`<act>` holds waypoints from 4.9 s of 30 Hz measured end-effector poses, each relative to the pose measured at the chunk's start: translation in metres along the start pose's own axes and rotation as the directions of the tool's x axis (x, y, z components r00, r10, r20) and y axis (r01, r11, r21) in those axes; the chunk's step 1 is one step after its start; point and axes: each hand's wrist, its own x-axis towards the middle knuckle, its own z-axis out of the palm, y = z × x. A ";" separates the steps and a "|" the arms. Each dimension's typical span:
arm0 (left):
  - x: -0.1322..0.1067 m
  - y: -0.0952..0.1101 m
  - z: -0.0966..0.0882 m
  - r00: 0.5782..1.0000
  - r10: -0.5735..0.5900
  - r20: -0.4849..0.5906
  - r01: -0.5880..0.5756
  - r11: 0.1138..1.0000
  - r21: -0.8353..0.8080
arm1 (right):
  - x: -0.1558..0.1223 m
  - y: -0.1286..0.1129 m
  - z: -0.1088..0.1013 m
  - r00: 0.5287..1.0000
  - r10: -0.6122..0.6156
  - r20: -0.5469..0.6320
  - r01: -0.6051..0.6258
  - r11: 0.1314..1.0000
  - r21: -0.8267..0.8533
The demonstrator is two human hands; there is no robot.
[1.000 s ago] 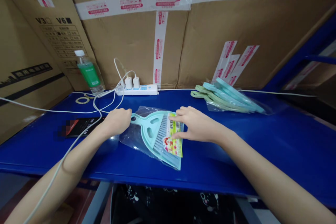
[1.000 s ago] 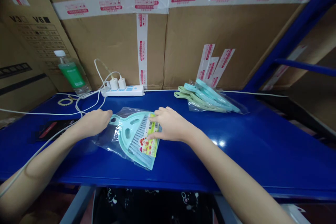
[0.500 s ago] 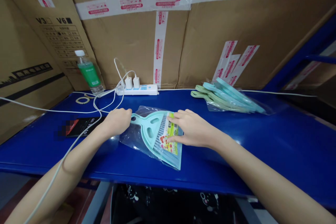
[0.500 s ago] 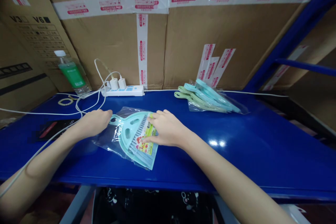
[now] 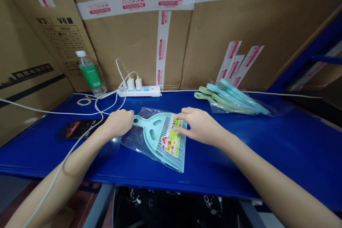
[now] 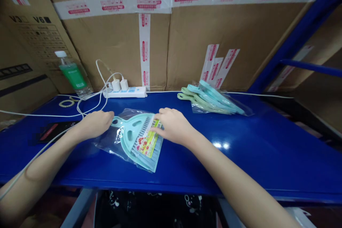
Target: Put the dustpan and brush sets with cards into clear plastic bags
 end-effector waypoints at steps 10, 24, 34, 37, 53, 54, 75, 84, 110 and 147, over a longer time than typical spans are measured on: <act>0.009 -0.009 0.002 0.992 0.124 -0.013 -0.120 0.933 -0.339 | 0.013 0.025 0.016 0.973 0.192 0.124 -0.222 0.924 0.310; 0.016 -0.012 0.008 0.984 0.180 -0.005 -0.149 0.797 -0.586 | 0.015 0.032 0.013 0.854 0.259 0.452 -0.510 0.240 0.826; 0.017 -0.012 0.007 0.991 0.135 -0.013 -0.123 0.849 -0.515 | 0.017 0.042 0.026 0.870 0.105 0.482 -0.436 -0.297 0.850; 0.017 -0.013 0.005 0.992 0.121 -0.021 -0.116 0.870 -0.479 | 0.016 0.044 0.026 0.885 0.060 0.461 -0.424 -0.299 0.855; 0.016 -0.016 0.002 0.993 0.116 0.011 -0.102 0.918 -0.383 | 0.010 0.043 0.015 0.835 0.157 0.527 -0.523 -0.068 0.850; 0.016 -0.016 0.002 0.993 0.115 0.011 -0.103 0.920 -0.378 | 0.010 0.044 0.015 0.833 0.159 0.530 -0.528 -0.059 0.847; 0.018 -0.019 0.006 0.998 0.046 0.042 -0.034 0.967 -0.252 | 0.006 0.053 0.013 0.842 0.091 0.532 -0.537 0.053 0.842; 0.009 -0.007 0.005 0.987 -0.085 -0.138 0.069 0.990 -0.121 | 0.006 0.052 0.005 0.828 0.064 0.557 -0.551 0.271 0.789; -0.023 0.024 0.012 0.550 0.752 -0.363 -0.833 0.459 -0.310 | 0.013 0.037 0.020 0.988 0.134 0.072 -0.151 0.928 0.340; 0.000 0.008 0.020 0.591 0.648 -0.480 -0.792 0.580 -0.193 | -0.005 0.043 -0.027 0.829 -0.016 0.559 -0.211 0.917 0.339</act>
